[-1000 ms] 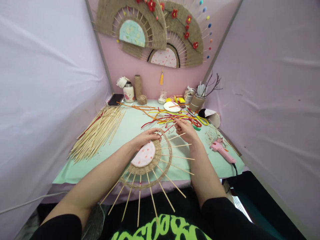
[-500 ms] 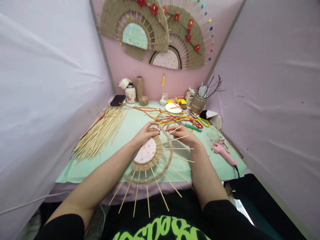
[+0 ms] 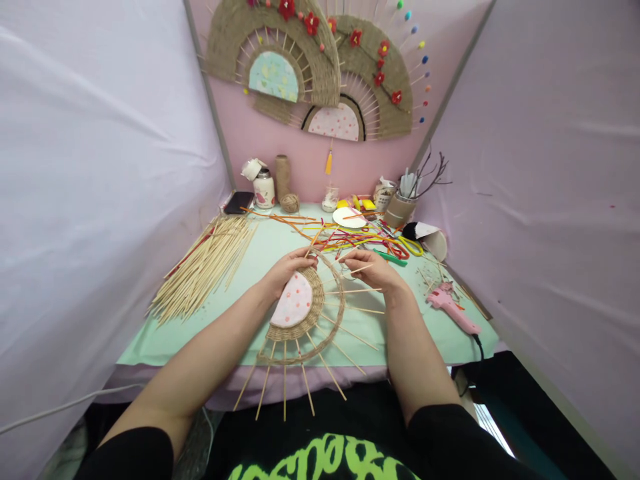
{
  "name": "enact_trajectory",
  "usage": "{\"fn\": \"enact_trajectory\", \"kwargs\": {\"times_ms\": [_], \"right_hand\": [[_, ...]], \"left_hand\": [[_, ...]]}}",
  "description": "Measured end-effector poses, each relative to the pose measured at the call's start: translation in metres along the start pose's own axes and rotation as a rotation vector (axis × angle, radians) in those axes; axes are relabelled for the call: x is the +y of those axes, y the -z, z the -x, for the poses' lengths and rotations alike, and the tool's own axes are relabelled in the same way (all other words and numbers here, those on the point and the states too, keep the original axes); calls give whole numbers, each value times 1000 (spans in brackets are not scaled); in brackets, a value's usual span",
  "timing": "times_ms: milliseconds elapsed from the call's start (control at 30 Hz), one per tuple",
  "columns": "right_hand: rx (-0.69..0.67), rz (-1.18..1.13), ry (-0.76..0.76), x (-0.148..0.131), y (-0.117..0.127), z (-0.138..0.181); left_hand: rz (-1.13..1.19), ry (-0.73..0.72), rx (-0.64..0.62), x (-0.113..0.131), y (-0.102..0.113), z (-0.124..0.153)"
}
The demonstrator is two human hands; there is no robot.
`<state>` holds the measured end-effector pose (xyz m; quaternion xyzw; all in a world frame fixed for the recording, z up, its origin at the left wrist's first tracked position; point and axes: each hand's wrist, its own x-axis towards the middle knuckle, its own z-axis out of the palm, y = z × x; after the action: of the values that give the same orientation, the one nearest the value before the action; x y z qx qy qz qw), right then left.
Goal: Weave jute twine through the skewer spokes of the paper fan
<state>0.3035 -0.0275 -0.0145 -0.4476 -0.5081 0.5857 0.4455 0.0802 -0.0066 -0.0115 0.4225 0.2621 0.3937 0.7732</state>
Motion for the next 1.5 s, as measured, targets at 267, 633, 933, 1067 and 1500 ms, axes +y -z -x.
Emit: {"fn": "enact_trajectory", "kwargs": {"times_ms": [267,633,933,1067,1500], "right_hand": [[169,-239,124,0,4,-5],[337,-274,468,-2,4,-6],[67,21,138,-2,-2,-1],[-58,58,29,-2,-2,4],[-127,60,97,3,4,3]], "left_hand": [[118,32,-95,5,3,1],[82,56,-50,2,5,-1],[165,-53,-56,11,10,-1],[181,-51,-37,13,8,0],[90,149,-76,15,12,3]]}}
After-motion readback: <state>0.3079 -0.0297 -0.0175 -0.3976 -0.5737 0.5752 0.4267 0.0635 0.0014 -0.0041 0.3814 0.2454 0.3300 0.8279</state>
